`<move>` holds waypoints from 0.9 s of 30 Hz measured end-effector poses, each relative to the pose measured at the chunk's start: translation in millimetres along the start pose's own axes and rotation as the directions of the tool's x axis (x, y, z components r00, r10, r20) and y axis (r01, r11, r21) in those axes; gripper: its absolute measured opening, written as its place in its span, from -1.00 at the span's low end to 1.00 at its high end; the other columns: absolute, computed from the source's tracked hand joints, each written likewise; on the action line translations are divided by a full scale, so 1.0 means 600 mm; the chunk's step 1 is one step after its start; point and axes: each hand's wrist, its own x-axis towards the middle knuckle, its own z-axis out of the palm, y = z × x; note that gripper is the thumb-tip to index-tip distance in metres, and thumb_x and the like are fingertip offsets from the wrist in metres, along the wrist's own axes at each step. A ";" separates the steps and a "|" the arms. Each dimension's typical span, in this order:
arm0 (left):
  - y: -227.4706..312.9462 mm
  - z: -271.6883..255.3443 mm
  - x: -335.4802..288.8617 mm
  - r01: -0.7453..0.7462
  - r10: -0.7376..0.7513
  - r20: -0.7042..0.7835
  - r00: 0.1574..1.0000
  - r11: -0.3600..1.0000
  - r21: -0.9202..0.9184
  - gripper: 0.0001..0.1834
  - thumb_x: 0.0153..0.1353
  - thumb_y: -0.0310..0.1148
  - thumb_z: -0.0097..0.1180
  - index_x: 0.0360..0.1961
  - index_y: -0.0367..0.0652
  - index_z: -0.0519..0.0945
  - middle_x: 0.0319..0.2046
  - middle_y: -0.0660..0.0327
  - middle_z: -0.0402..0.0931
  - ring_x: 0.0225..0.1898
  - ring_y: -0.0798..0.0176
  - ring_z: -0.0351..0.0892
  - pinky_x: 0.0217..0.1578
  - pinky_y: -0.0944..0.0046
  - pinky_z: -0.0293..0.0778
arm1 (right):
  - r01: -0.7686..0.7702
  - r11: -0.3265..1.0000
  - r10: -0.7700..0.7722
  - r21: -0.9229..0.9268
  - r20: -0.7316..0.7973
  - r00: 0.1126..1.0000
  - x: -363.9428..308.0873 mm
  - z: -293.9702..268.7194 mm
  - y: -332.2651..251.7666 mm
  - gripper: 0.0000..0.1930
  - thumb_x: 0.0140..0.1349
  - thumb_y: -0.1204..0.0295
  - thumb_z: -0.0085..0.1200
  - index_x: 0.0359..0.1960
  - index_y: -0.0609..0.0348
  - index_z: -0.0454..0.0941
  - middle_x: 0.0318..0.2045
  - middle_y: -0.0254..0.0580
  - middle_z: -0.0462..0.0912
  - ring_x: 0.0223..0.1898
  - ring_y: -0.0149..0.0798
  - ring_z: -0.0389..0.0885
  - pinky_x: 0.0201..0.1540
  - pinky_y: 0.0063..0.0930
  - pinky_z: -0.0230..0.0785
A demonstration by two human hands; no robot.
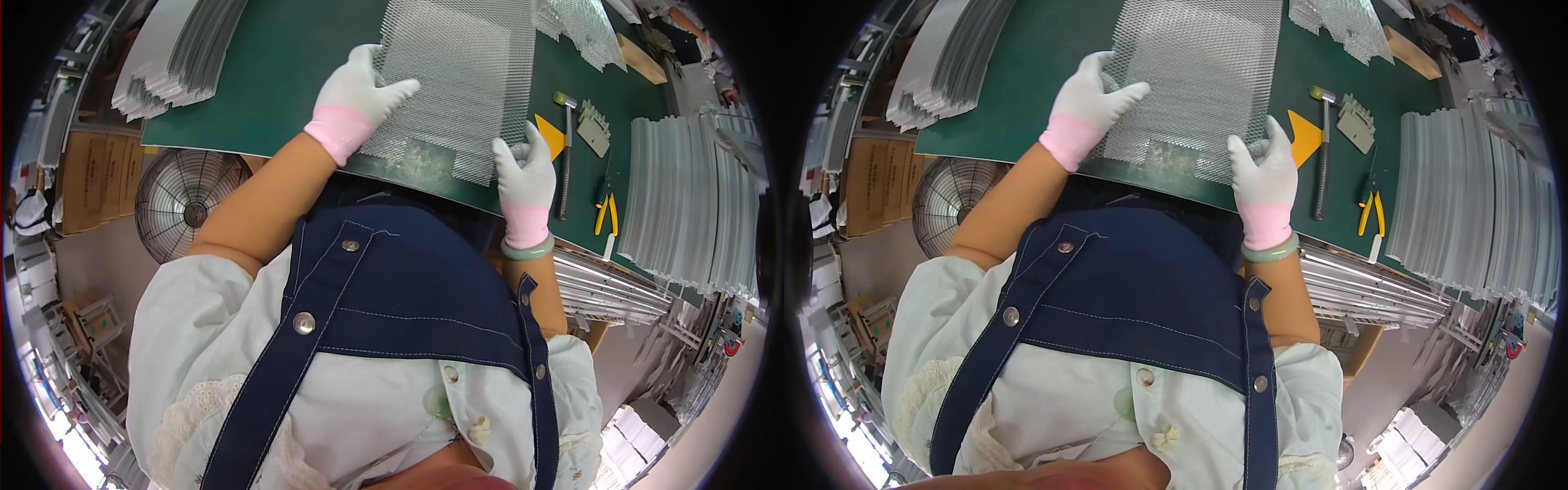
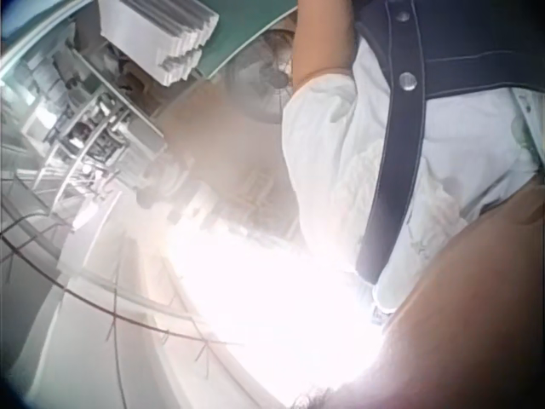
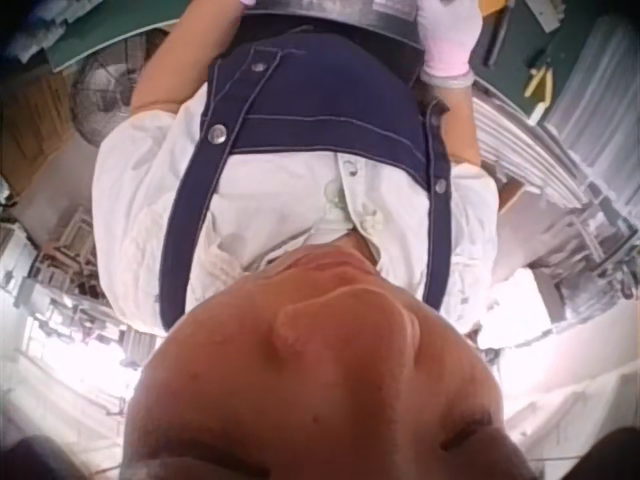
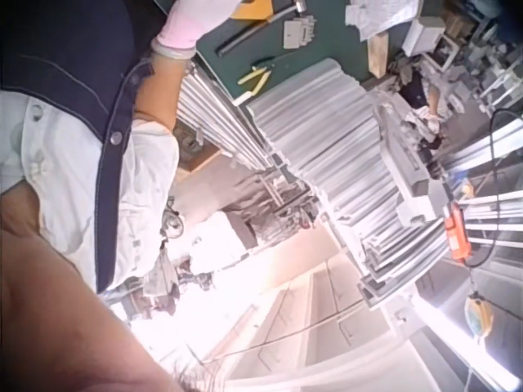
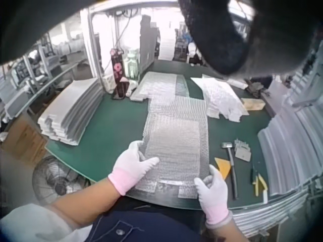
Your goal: The person assembles air filters by placing mesh sheets into metal frames. They use a handheld tool to secure the mesh to the frame edges and then inspect the finished unit. The process is repeated for multiple filter units.
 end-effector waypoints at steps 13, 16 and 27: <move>-0.039 0.057 0.019 0.068 -0.173 0.260 0.950 0.928 0.366 -0.12 0.22 0.17 0.15 0.30 -0.34 0.27 -0.10 -0.13 0.61 -0.03 -0.12 0.61 -0.01 0.04 0.53 | -0.024 0.907 0.109 -0.420 0.180 0.978 0.011 0.043 0.060 -0.30 0.19 0.11 0.23 0.21 0.40 0.37 -0.06 0.26 0.63 0.02 0.16 0.60 0.06 -0.16 0.46; -0.040 0.053 0.025 0.078 -0.188 0.303 0.934 0.936 0.343 -0.17 0.25 0.12 0.14 0.28 -0.36 0.28 -0.09 -0.16 0.60 -0.03 -0.14 0.61 -0.02 0.03 0.53 | 0.011 0.892 0.078 -0.452 0.178 0.981 0.010 0.043 0.055 -0.30 0.20 0.09 0.21 0.21 0.40 0.37 -0.04 0.27 0.62 0.03 0.16 0.59 0.08 -0.16 0.46; -0.056 0.062 0.019 0.059 -0.135 0.229 0.964 0.948 0.313 -0.21 0.22 0.05 0.20 0.27 -0.34 0.30 -0.06 -0.21 0.57 0.01 -0.15 0.59 0.00 0.00 0.52 | 0.025 0.869 0.086 -0.495 0.202 0.976 0.015 0.044 0.048 -0.30 0.20 0.05 0.20 0.22 0.34 0.37 -0.01 0.22 0.60 0.02 0.15 0.60 0.06 -0.13 0.46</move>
